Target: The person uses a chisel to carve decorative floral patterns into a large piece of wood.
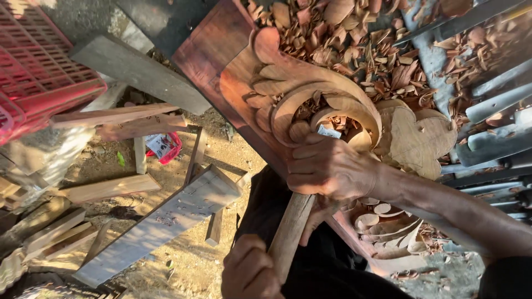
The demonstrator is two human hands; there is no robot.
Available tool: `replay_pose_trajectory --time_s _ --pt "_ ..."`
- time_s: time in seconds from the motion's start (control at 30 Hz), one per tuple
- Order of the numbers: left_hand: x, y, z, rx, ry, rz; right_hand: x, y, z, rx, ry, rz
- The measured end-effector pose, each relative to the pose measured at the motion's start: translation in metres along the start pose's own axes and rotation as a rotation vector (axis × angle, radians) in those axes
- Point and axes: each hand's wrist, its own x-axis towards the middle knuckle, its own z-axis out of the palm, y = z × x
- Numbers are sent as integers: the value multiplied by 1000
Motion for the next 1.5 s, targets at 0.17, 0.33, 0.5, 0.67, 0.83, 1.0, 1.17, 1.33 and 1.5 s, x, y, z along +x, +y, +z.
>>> replay_pose_trajectory --time_s 0.17,0.33,0.5,0.67,0.83,1.0,1.17,1.33,1.5 --pt "2 7 -21 83 -175 -187 2 6 -2 45 161 -24" --pt "-51 10 -39 159 -261 -255 -5 2 3 61 110 80" --pt "62 37 5 33 -296 -454 -17 -9 12 -17 -4 10" --pt "46 41 1 -525 -367 -1211 -15 0 15 85 65 -49" --pt "33 47 13 -335 -227 -1077 1 -5 -11 148 44 -8" --pt "59 32 11 -301 -396 -1005 -7 6 6 117 115 71" --pt "42 41 11 -344 -294 -907 -6 0 3 151 92 -23" --pt "25 46 16 -263 -228 -1005 -8 0 1 158 133 10" --pt "43 47 12 -400 -334 -1002 -4 -2 -4 171 120 31"
